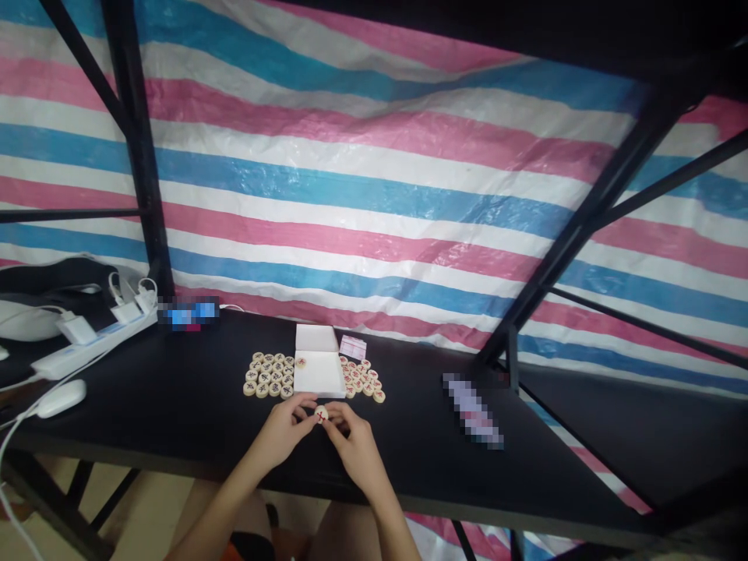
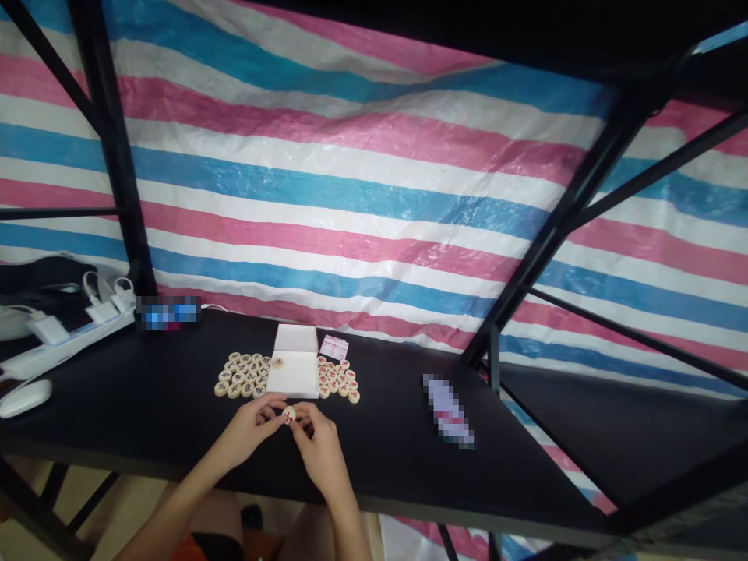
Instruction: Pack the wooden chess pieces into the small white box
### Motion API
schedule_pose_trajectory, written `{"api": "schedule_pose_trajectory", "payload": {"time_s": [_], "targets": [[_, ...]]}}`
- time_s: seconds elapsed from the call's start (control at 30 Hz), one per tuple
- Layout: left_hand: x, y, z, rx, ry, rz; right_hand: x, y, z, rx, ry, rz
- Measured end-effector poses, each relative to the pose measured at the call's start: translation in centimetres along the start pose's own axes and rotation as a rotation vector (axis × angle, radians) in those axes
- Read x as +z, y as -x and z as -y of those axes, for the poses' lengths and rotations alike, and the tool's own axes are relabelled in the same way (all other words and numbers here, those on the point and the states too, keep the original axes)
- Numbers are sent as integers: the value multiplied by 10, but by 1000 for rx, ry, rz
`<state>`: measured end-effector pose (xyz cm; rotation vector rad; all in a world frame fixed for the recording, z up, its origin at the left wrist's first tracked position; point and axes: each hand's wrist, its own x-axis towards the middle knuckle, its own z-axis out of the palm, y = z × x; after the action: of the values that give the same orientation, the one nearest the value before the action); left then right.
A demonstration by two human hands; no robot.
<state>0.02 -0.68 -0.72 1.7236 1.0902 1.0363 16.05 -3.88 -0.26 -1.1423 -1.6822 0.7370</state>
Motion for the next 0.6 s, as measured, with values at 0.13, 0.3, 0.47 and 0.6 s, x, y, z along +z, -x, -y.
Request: {"api": "schedule_pose_trajectory", "payload": {"time_s": [0.13,0.3,0.47,0.6], "targets": [[-1,2,-3,20,-17,62,0,0,-3,15,22,-21],[-3,4,-7,67,-74,52,2,-1,-8,-32,74,-57],[-3,4,-9,105,-25,75,2,-1,-9,-50,101,-62],[-2,4,-6,131,-14,80,2,0,-9,-44,102,-50]]}}
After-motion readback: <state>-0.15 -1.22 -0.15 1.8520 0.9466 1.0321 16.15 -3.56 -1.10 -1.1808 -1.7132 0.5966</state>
